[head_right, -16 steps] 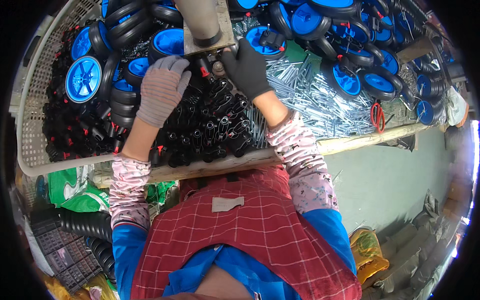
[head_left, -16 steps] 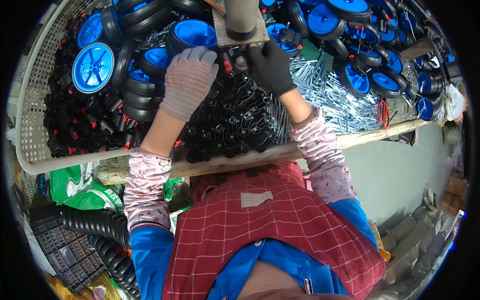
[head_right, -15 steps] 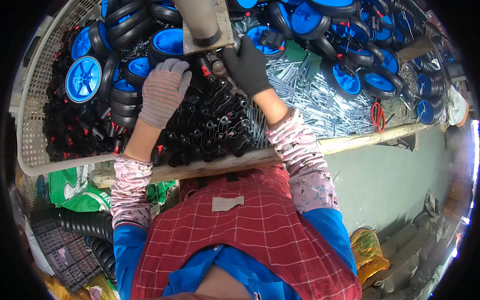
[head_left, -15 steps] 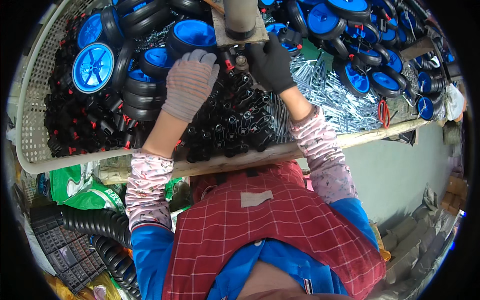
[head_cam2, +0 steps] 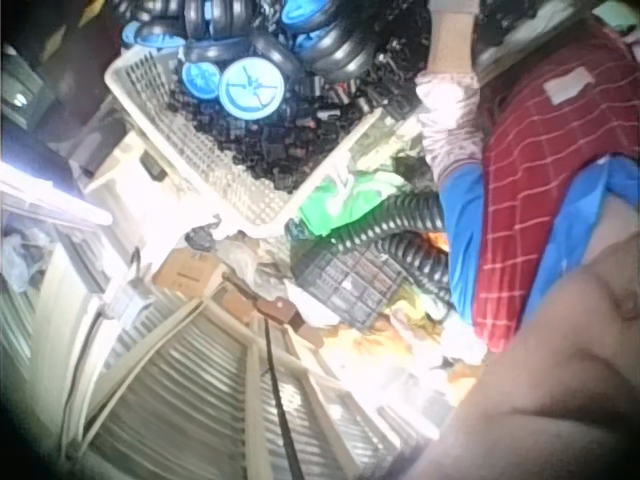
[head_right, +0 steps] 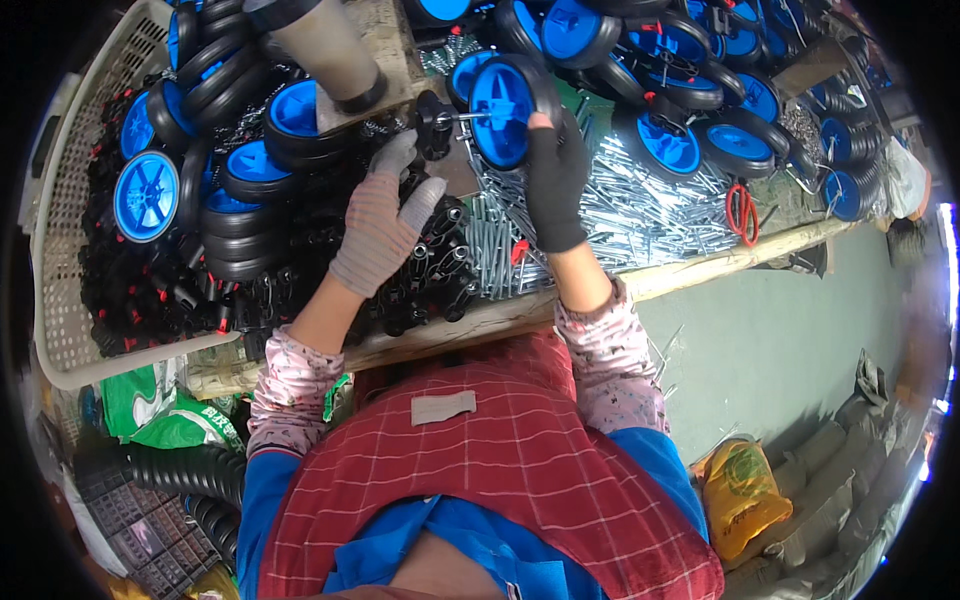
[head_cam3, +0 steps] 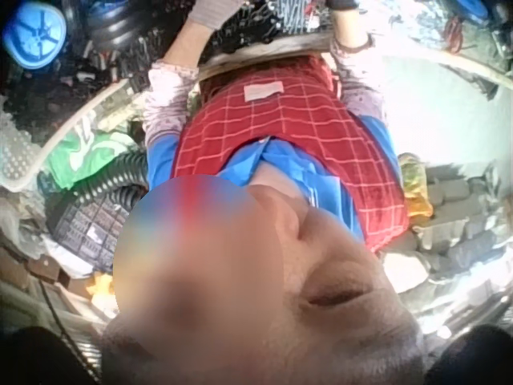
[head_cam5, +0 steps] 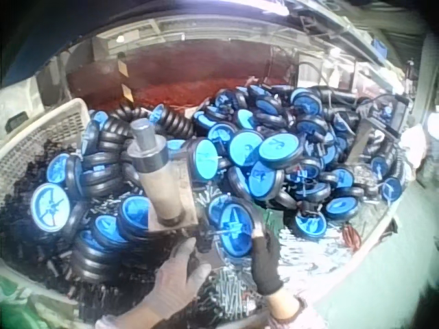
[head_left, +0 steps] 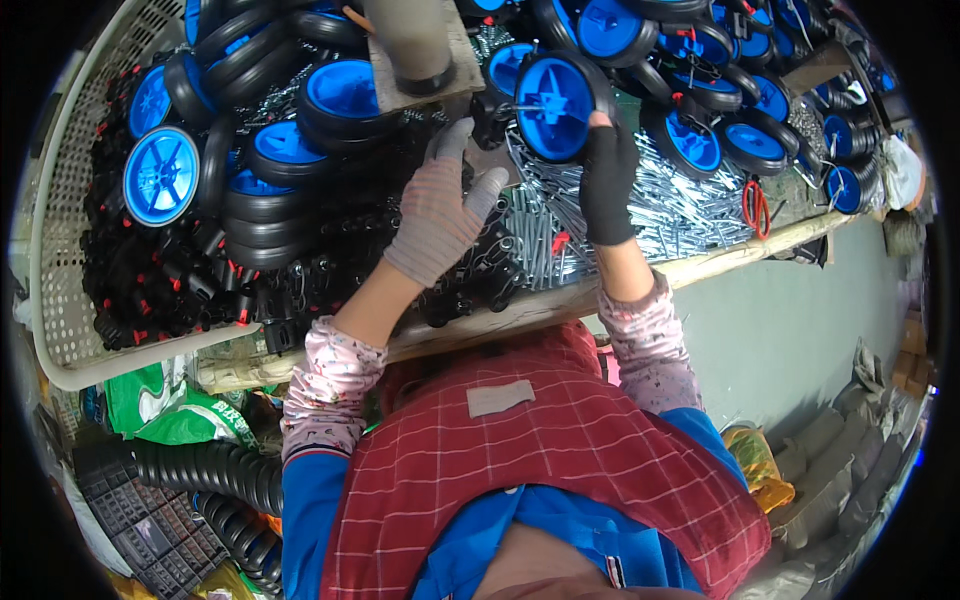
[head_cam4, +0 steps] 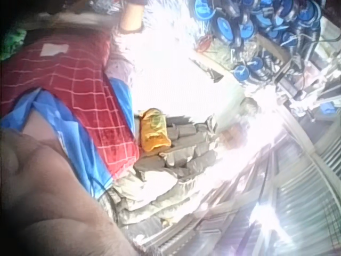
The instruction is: The person assembles small caster wheels by inserting metal rods into blue wheel hubs and attaching black plastic brackets. They repeatedly pick up wheels, rods, and brackets, align the parts, and press them together on a cluttered workbench.
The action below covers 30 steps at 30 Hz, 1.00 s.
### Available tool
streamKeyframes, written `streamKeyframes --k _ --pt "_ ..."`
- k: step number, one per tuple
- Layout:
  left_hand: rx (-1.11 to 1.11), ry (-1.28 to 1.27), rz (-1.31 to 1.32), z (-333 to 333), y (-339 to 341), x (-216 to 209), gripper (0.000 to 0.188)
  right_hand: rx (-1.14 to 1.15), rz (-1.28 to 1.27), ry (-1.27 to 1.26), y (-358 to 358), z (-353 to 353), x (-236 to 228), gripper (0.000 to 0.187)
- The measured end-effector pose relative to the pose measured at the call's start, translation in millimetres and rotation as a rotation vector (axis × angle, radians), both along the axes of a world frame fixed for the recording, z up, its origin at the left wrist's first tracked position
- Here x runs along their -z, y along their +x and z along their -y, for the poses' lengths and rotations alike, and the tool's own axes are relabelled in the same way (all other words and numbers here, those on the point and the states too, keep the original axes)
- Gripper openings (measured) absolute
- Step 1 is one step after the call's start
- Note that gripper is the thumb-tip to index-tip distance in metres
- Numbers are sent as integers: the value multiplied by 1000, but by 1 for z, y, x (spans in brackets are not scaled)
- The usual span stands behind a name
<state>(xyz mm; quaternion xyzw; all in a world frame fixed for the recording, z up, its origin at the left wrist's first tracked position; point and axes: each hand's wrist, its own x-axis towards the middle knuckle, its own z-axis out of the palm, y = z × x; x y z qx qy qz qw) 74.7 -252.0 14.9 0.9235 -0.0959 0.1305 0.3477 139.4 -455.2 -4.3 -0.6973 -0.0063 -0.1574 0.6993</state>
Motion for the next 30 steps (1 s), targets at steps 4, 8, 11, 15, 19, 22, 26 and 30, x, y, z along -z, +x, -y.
streamKeyframes --k 4,8,11,15,19,22,26,30 --pt "15 -149 77 31 -7 0 83 38 188 -151 -31 21 -15 38" --pt "48 -488 -133 50 -18 -11 89 -83 78 101 -57 23 -29 42" --pt "74 -541 -143 58 -29 -19 87 -64 100 -82 -72 17 -32 44" --pt "60 -399 -17 61 -37 -22 88 -16 292 -135 -83 1 -33 55" --pt "49 -206 60 56 -35 -22 89 -24 171 47 -81 1 -25 52" --pt "76 130 -68 37 -36 -33 80 -249 -134 73 -50 31 -12 34" --pt "72 444 125 -20 -27 -58 46 -544 -43 -554 40 91 -26 29" --pt "39 953 217 -76 11 -68 48 -631 8 49 132 128 -116 26"
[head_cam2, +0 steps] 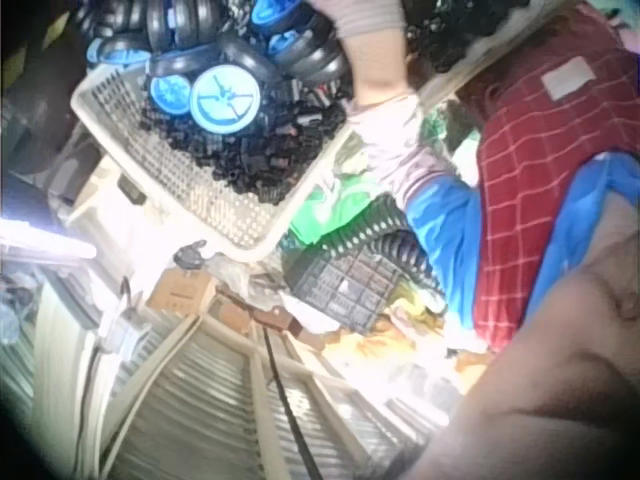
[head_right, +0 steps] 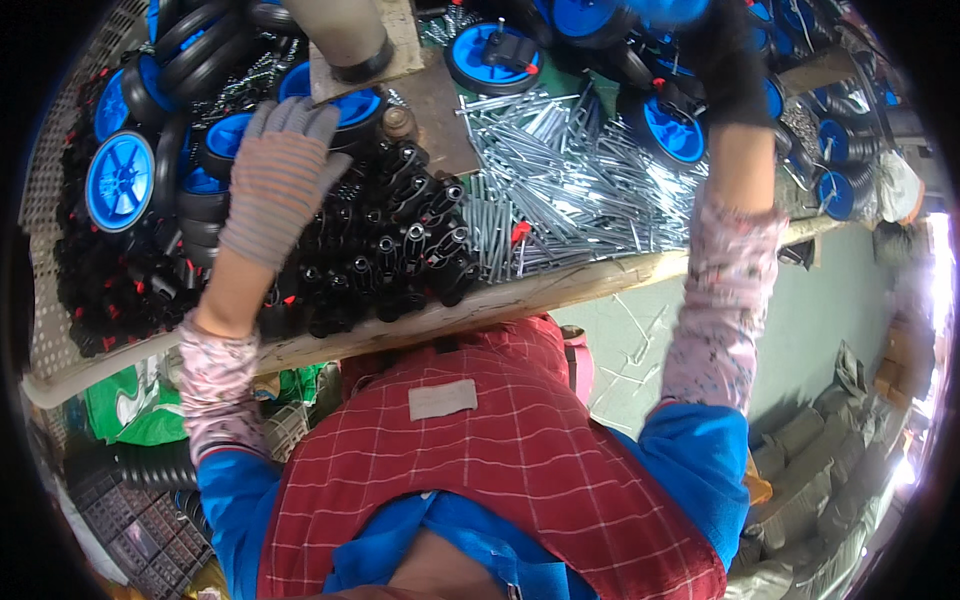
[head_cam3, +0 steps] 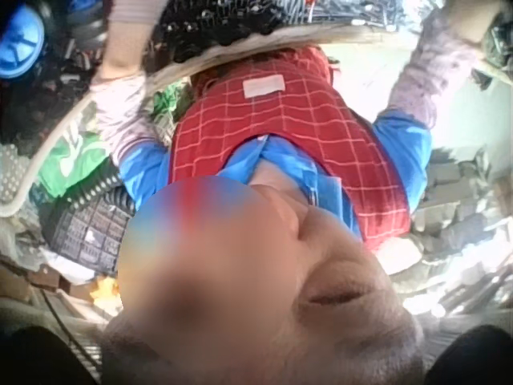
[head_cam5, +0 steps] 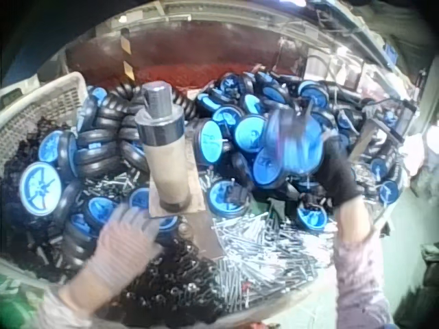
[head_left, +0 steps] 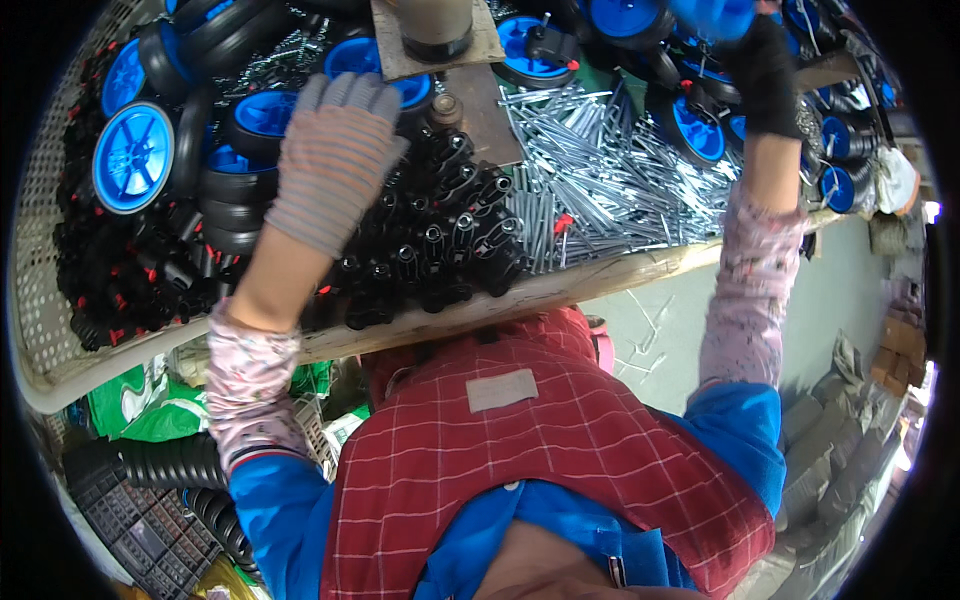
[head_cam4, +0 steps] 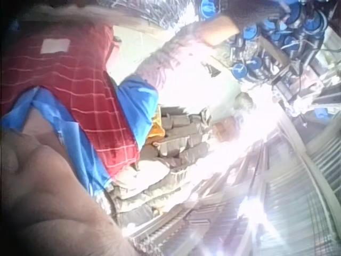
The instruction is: The person assembles small caster wheels by inserting metal rods into blue wheel hubs and attaching black plastic brackets. They repeatedly pick up wheels, rods, and brackets, align the parts, and press them together on a cluttered workbench.
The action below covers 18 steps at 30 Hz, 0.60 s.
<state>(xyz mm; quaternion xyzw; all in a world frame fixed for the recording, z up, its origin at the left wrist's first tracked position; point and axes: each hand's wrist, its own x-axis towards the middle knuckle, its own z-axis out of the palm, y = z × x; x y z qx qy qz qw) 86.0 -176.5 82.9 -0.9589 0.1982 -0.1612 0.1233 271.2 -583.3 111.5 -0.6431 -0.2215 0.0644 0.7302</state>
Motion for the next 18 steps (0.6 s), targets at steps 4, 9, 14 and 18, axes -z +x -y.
streamKeyframes --k 4,9,14,18 --pt "47 143 -150 -26 26 5 49 106 307 -275 4 -21 -21 30" --pt "91 96 -138 -45 40 16 47 -56 625 -863 -35 -70 106 22" --pt "52 116 -64 -53 45 23 47 86 947 -1151 -36 -83 173 19" --pt "-72 94 -64 -54 51 22 45 166 1012 -1202 -38 -91 168 11"
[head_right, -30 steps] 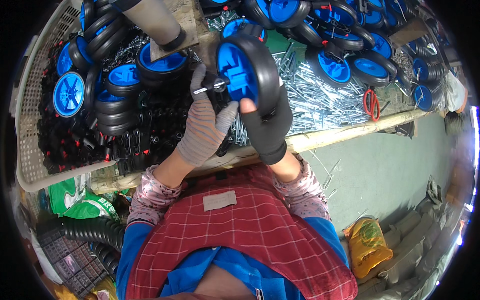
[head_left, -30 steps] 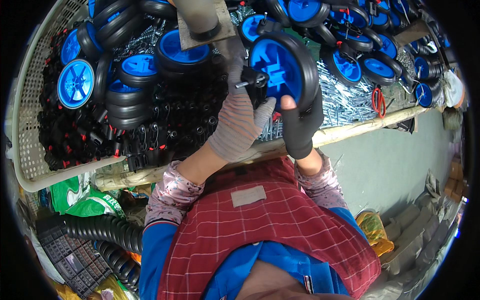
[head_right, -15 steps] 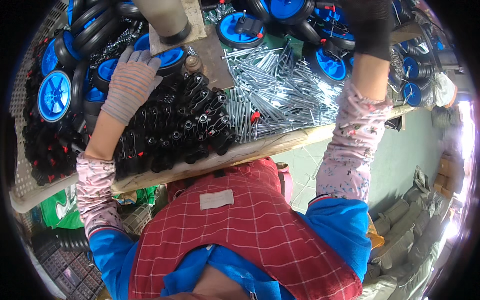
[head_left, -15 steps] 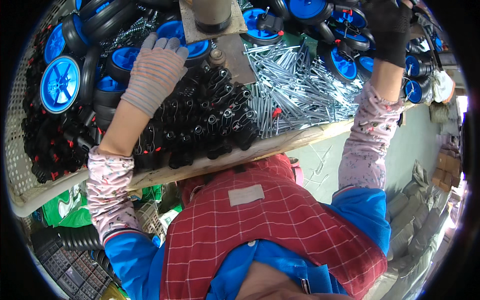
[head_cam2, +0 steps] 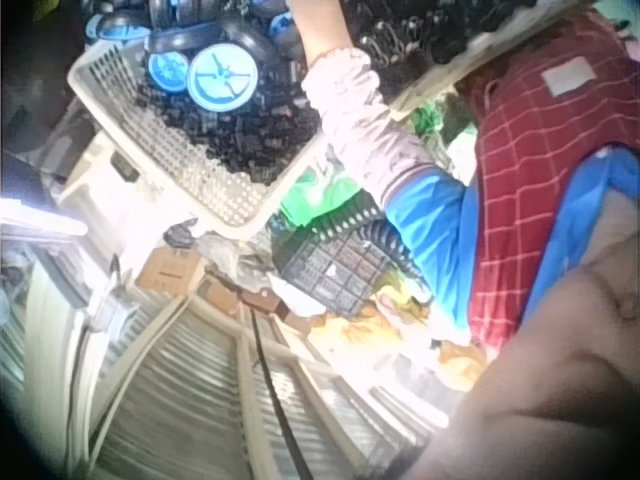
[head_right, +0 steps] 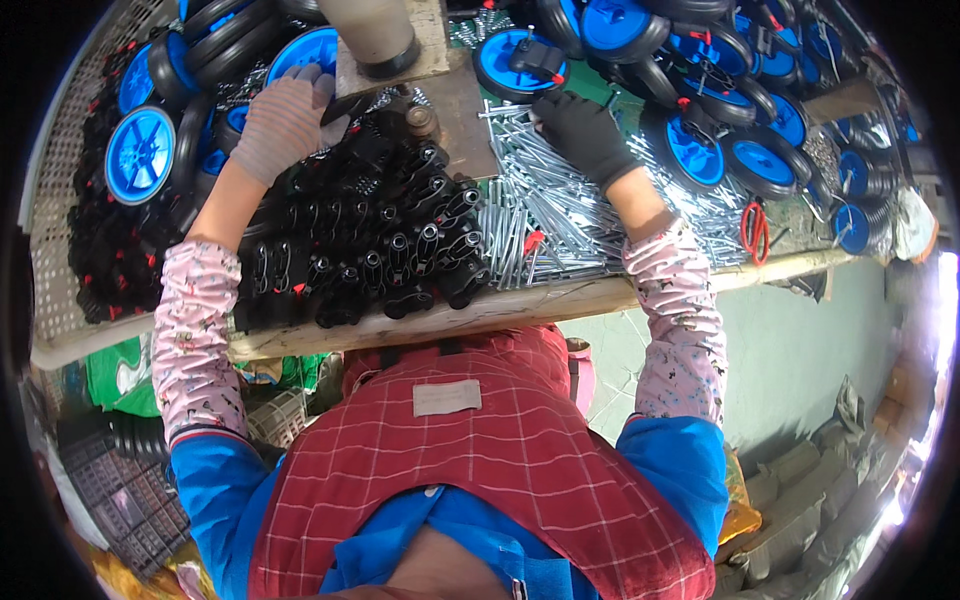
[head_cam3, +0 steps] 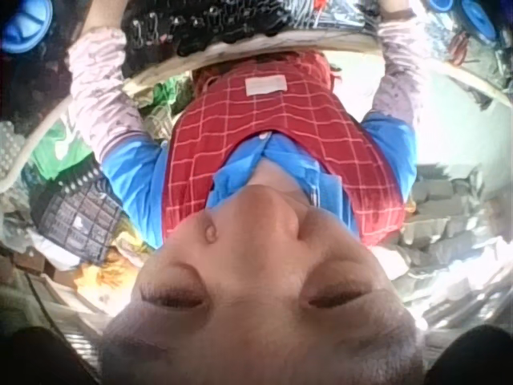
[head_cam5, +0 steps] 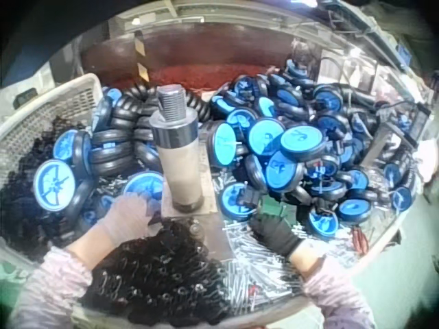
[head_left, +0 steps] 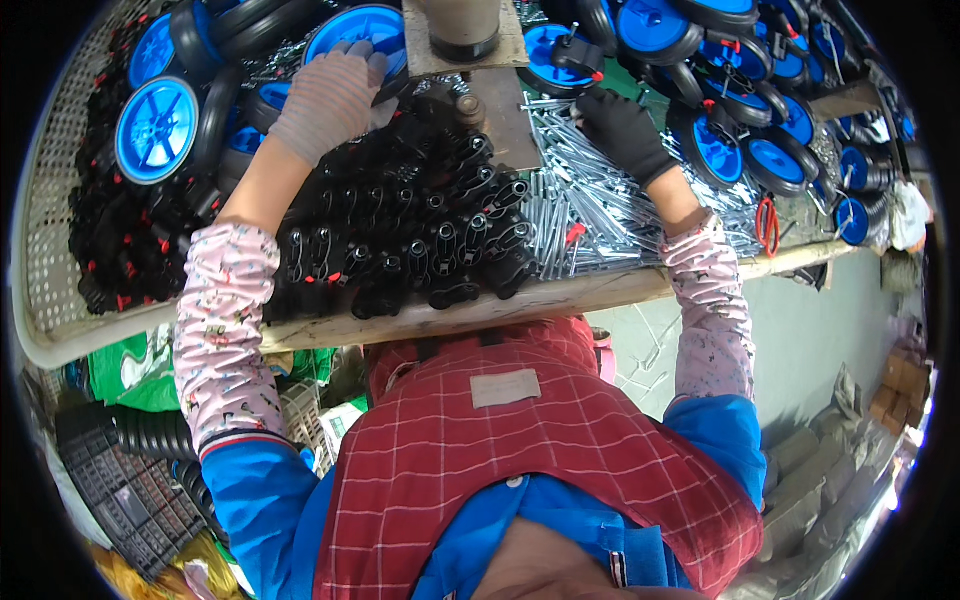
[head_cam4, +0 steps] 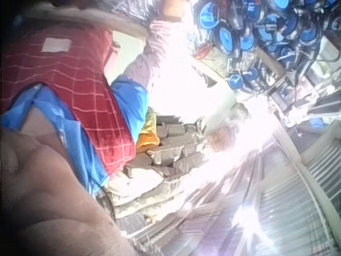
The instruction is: The person assembles small caster wheels by inserting metal rods into blue wheel hubs and attaching black plastic brackets. They repeatedly pick up wheels, rods, and brackets, align the parts, and press them together on a cluttered workbench.
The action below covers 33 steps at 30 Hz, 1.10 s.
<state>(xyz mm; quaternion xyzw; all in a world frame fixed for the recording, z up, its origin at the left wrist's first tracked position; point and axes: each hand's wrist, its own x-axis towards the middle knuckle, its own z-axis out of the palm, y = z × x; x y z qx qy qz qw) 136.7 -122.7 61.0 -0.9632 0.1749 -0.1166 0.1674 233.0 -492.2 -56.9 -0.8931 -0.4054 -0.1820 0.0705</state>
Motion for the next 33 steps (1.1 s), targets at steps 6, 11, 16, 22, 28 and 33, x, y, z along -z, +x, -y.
streamKeyframes --k 6,11,16,22,28,33 --pt "73 -67 91 0 18 8 42 13 -225 590 -31 -8 -36 17" --pt "72 23 91 -2 17 8 26 4 -353 725 -62 -14 -60 16" --pt "-151 -91 105 12 6 -28 32 -73 -452 1020 -81 -28 -65 18" --pt "-373 -1311 10 37 -104 -47 39 -222 -768 1324 -122 -46 -83 27" --pt "-356 -2194 -454 70 -142 -8 51 -377 -666 939 -140 -85 -106 26" --pt "-381 -2170 -656 68 -134 -6 63 -412 -391 610 -143 -81 -116 34"
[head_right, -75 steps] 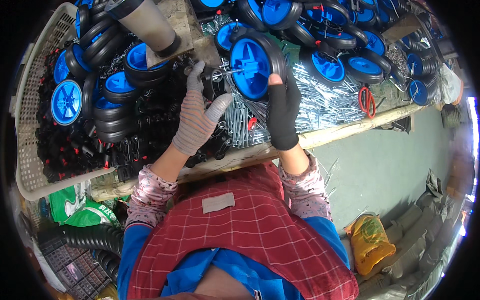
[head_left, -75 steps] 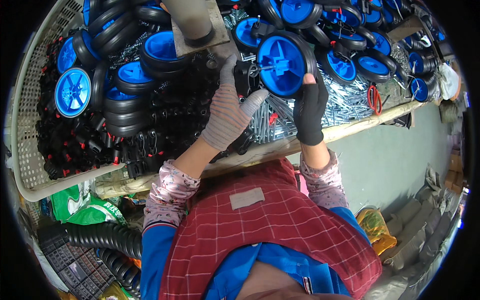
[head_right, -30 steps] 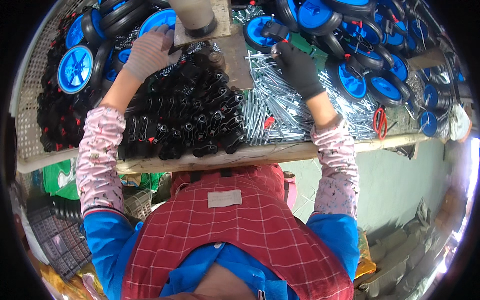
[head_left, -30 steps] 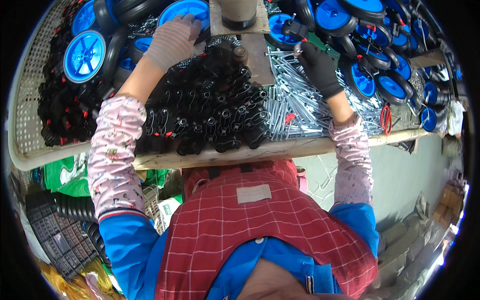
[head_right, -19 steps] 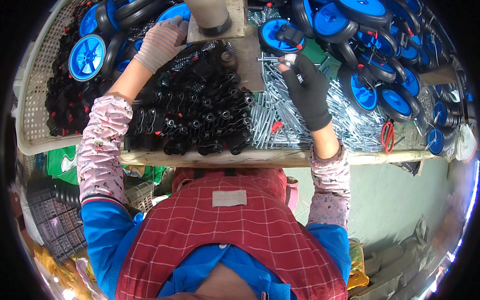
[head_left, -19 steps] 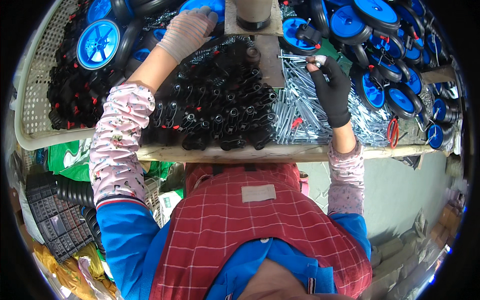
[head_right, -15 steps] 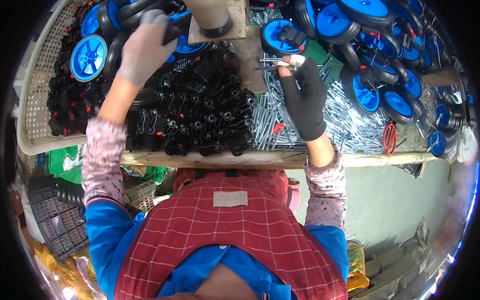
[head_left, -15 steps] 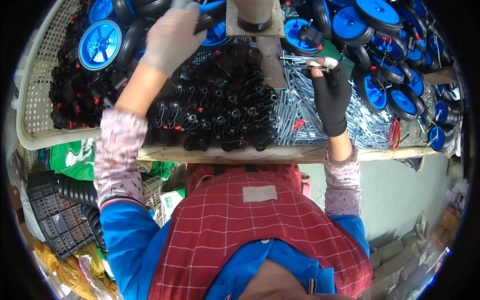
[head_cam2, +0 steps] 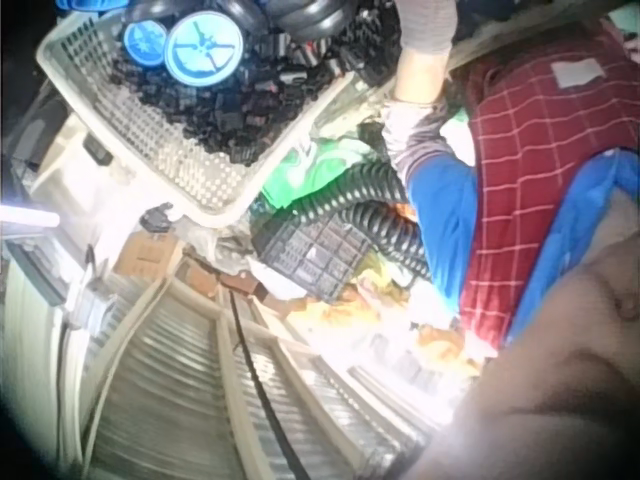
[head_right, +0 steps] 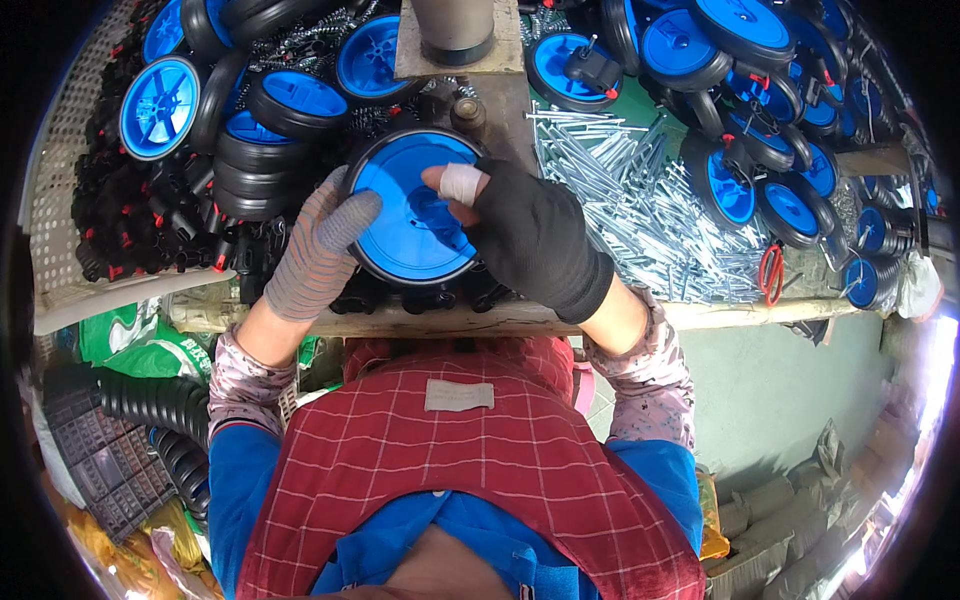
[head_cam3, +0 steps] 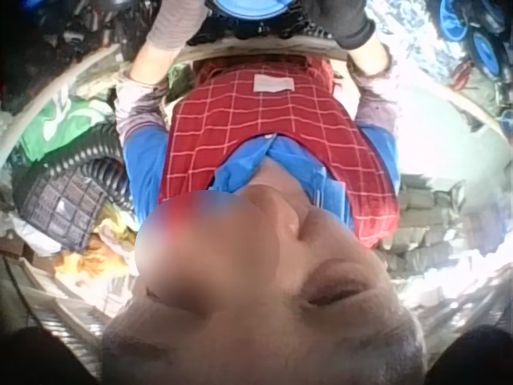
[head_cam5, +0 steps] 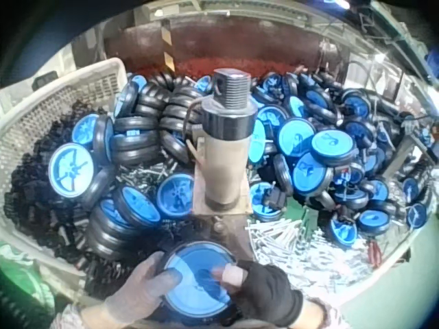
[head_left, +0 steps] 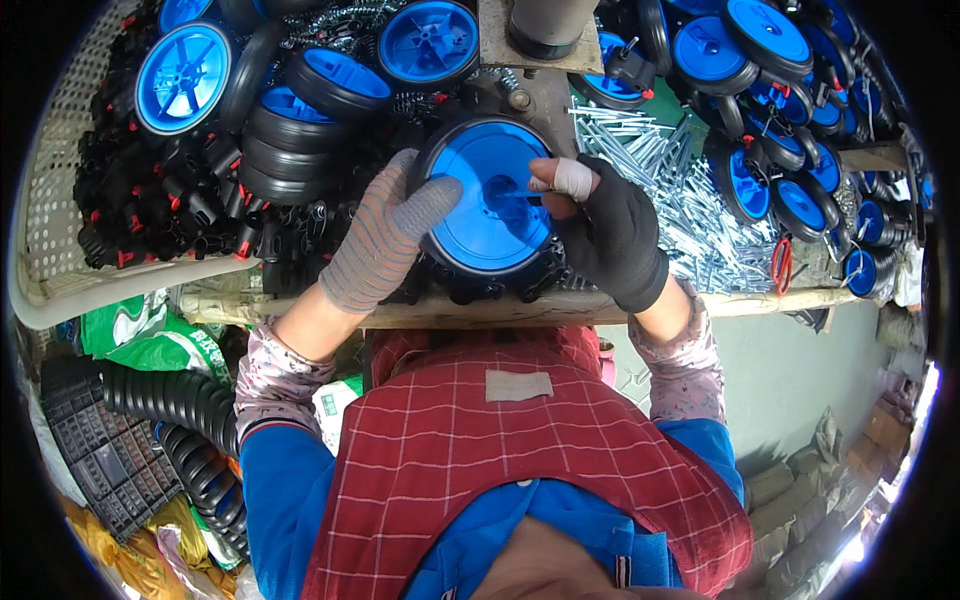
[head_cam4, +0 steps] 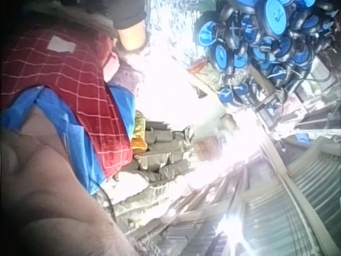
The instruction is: The person assembles small caster wheels by inserting metal rods into blue wheel hubs and attaching black plastic brackets. They repeatedly pick up wheels, rods, and brackets, align the parts, and press them together on a cluttered workbench.
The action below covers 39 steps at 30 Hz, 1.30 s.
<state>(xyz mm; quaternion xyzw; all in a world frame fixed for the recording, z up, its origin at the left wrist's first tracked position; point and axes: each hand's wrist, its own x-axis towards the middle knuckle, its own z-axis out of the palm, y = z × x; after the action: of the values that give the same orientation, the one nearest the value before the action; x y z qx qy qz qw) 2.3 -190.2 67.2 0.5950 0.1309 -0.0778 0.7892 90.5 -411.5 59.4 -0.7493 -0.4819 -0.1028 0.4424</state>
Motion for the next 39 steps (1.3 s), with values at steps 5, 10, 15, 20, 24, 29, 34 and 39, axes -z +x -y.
streamKeyframes --k 5,10,15,20,24,29,34,39 --pt "126 -259 -99 2 -1 1 65 -156 14 -92 0 6 -17 61" --pt "351 -221 0 9 -9 -9 56 -322 106 -480 -17 28 -28 95" --pt "713 324 46 -13 32 -21 40 39 321 -314 -22 67 1 63" --pt "1063 1823 338 -38 123 4 42 546 -399 231 -21 85 41 75" --pt "1221 1973 252 -20 149 12 55 559 -659 592 -8 82 71 63" --pt "965 1622 157 -26 133 -18 55 516 -662 635 2 89 88 52" --pt "536 632 109 -16 108 8 54 580 -601 635 23 65 95 40" --pt "104 134 -155 17 103 39 41 493 -749 764 35 28 94 42"
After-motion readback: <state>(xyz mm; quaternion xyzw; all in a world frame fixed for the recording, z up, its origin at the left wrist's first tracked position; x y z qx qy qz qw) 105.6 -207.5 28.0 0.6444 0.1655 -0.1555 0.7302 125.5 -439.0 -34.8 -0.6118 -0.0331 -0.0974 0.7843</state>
